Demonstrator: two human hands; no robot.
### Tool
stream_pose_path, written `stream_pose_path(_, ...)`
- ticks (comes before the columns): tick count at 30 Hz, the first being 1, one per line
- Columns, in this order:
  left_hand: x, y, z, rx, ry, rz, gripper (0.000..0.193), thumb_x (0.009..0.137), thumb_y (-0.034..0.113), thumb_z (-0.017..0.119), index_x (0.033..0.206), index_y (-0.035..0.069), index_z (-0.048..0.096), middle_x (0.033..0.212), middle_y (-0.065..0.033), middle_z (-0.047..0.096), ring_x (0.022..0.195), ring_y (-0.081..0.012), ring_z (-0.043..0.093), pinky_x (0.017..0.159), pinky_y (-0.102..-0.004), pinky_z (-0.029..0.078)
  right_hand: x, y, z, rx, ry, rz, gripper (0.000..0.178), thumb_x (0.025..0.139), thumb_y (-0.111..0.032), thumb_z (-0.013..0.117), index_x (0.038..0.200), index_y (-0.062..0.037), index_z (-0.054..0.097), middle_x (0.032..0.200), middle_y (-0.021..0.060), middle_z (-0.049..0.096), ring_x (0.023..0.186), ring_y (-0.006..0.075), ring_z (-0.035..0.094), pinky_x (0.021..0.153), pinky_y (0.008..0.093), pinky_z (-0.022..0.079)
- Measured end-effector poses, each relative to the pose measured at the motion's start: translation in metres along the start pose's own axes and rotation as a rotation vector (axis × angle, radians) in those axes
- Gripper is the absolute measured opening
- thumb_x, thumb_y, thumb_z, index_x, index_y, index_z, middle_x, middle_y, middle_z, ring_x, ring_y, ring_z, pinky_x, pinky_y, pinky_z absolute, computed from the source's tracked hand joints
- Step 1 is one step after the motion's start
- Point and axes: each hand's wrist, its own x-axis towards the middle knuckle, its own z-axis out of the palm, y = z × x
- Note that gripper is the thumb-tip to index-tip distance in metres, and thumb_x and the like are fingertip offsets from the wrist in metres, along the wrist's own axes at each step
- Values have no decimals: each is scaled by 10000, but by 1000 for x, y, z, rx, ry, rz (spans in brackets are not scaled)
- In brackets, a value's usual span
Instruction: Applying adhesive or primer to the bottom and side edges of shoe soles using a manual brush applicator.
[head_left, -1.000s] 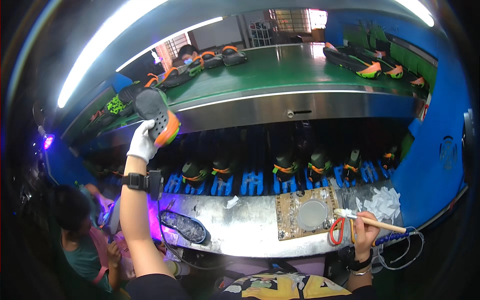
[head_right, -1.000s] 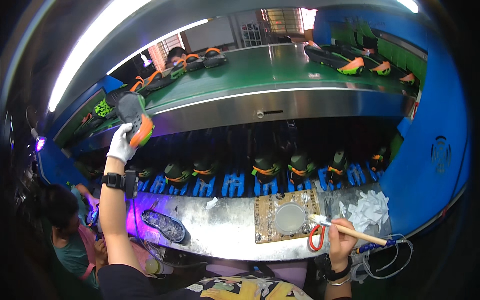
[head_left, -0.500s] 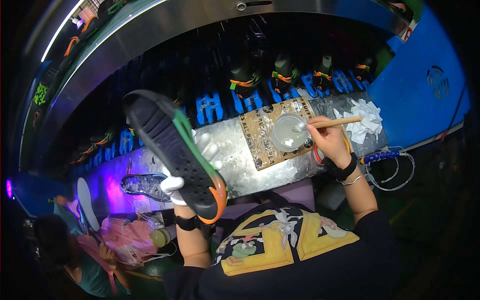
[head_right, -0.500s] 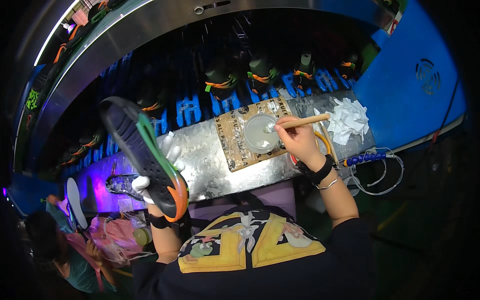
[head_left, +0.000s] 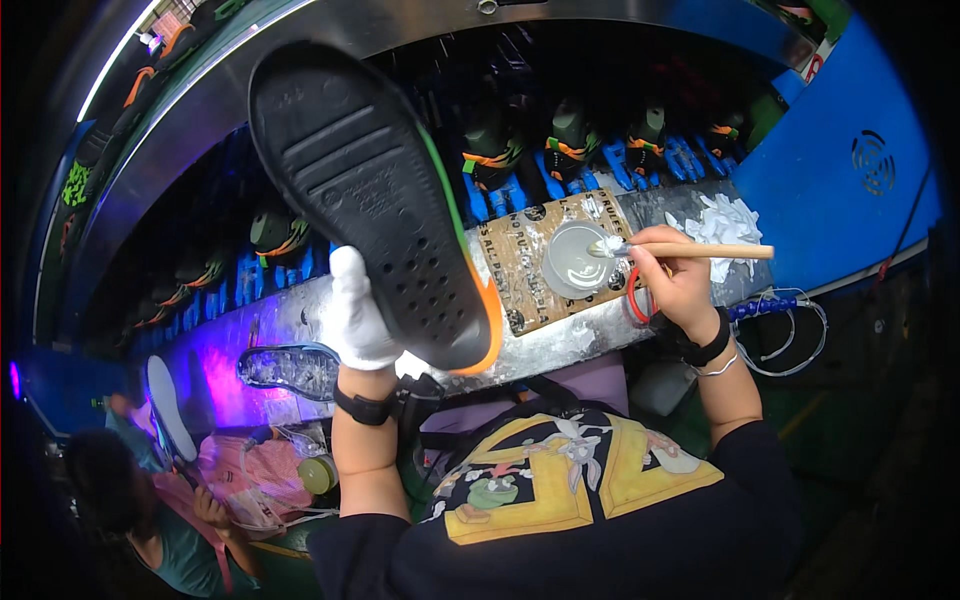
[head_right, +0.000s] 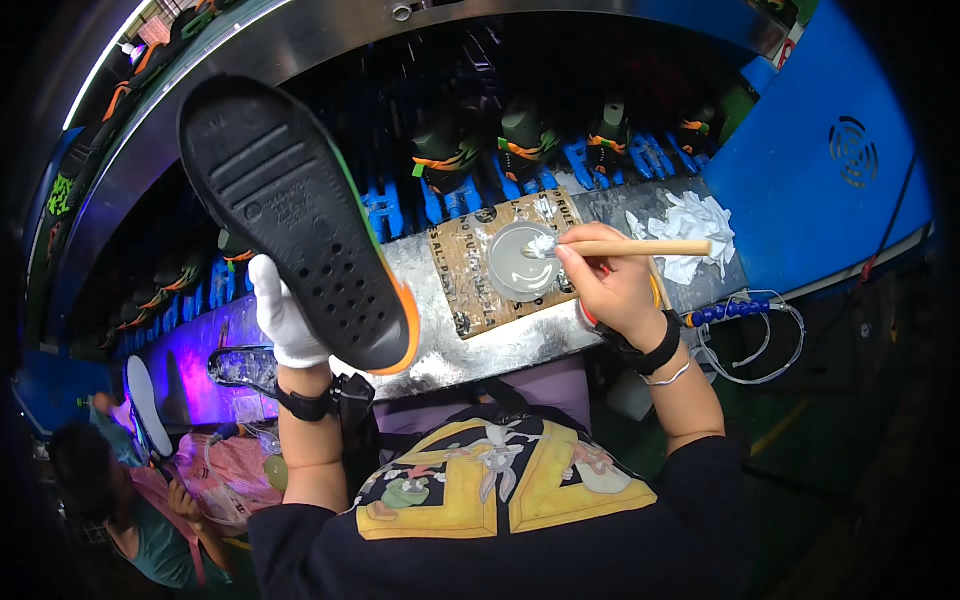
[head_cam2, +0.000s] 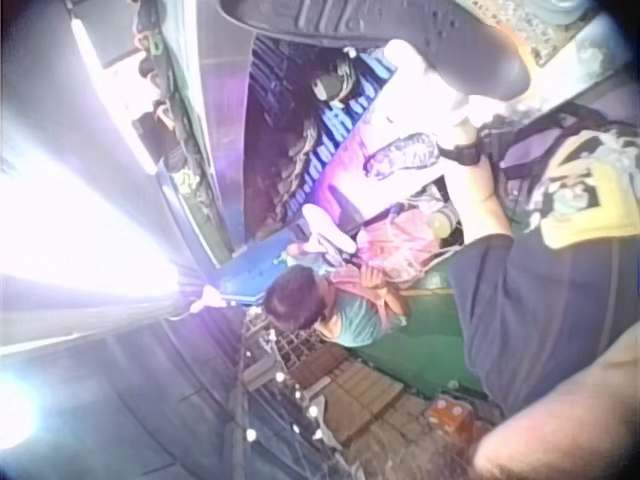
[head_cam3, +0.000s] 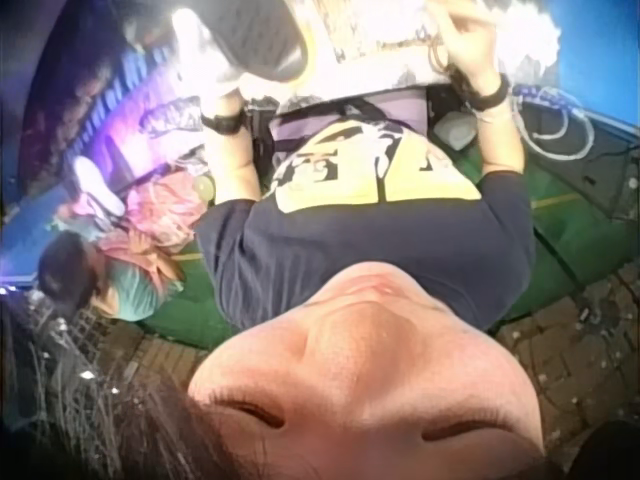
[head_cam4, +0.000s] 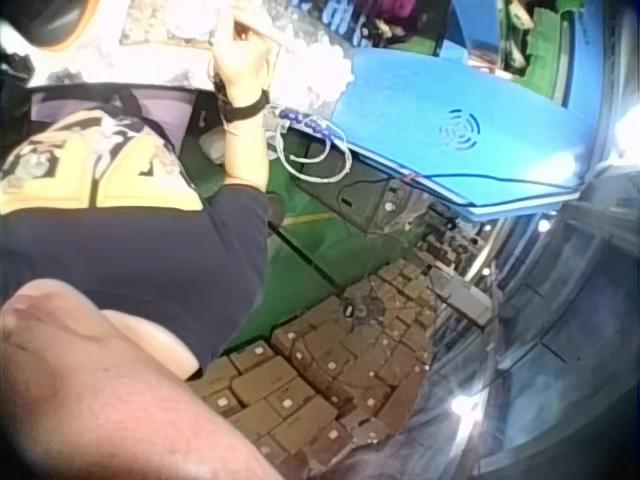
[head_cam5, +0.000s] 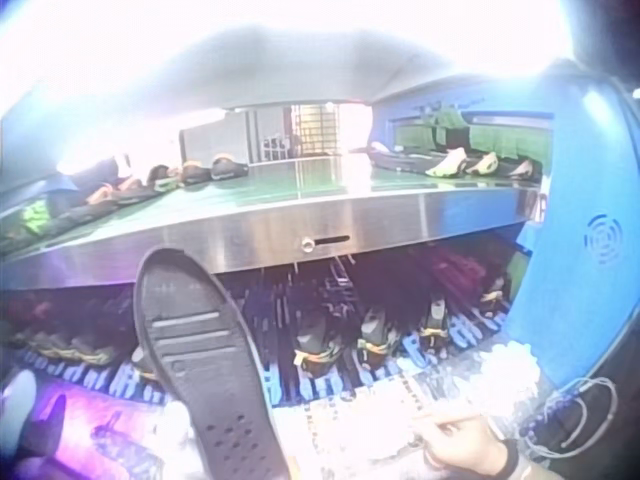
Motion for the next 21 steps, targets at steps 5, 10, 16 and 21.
stream_pose_path(5,26,-8,36,613,-64,272,618,822,257,510,1311,33,207,1236,-96,402,1095,-183,422,938,-309,316,1,-41,5,203,-15,-20,100,739,3,589,838,11,579,777,56,555,631,58,474,526,178,359)
stream_pose_path(10,34,-10,62,681,-65,258,650,788,223,566,1304,48,211,1225,-114,403,1094,-192,425,931,-306,332,6,-48,26,252,-65,-145,118,725,16,582,843,17,586,784,67,575,652,86,502,555,190,383)
stream_pose_path(16,35,-12,63,662,-96,271,632,770,198,591,1282,55,250,1188,-107,429,1074,-186,443,895,-297,374,9,-40,34,192,-91,-185,87,739,9,574,826,13,582,752,53,570,623,84,493,539,205,382)
stream_pose_path(21,38,-13,61,694,-53,189,615,769,199,594,1268,50,269,1180,-103,437,1059,-192,453,890,-295,374,0,-54,36,283,-223,-96,88,741,9,574,829,18,574,733,59,562,625,93,496,542,212,384)
